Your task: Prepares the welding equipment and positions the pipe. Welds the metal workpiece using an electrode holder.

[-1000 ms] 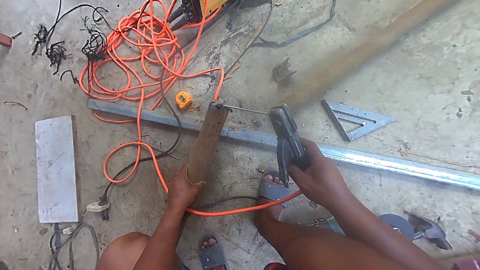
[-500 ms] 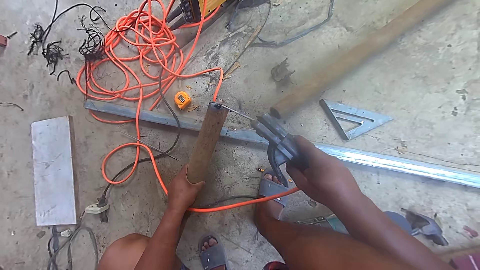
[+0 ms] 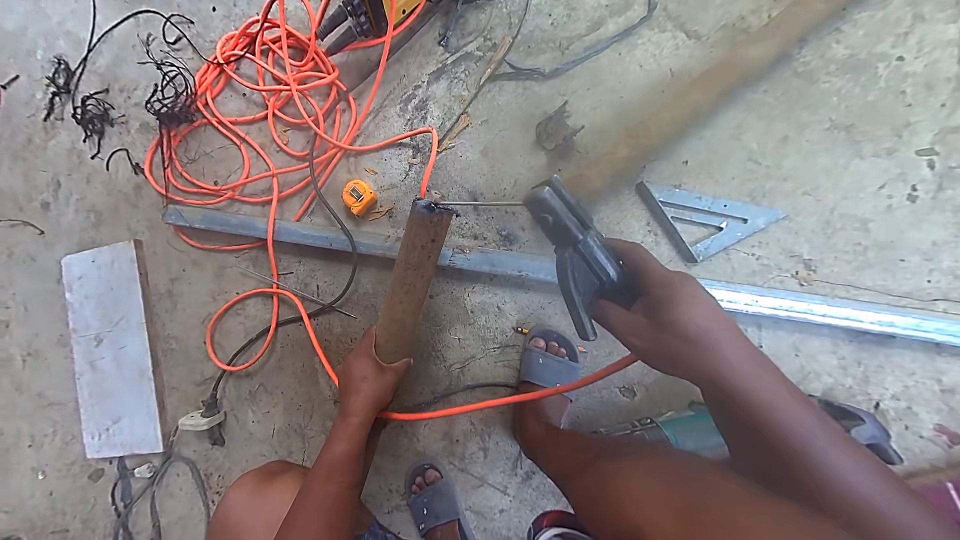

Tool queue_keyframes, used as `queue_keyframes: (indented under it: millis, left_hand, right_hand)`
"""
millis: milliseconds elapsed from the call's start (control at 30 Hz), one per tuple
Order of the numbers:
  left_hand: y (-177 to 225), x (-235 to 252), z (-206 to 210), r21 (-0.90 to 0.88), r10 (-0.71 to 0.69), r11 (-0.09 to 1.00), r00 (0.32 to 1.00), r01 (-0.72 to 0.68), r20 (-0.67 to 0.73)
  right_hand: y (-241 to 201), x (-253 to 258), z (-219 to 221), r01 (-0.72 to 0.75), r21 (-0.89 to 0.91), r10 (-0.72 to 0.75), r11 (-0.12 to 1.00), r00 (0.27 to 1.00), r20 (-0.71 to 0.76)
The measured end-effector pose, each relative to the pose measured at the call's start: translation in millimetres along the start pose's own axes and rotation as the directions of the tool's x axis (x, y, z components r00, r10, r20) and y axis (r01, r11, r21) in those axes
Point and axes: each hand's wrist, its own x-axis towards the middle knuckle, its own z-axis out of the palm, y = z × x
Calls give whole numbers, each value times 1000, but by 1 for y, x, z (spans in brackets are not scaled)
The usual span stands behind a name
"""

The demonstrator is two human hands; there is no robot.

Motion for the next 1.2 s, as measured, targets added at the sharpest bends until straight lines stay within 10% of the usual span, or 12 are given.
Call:
queue_keyframes:
  millis: [367,1200]
  left_hand:
    - [-1,-1,2,3,11,1000,1000,-11,-1]
    - [2,-4,7,17,14,1000,1000,-13,-13]
  right_hand:
    - [-20,2,-15,237,-330,-242,914,970,26]
    - [-7,19,-44,-131,77,116,988,978,174]
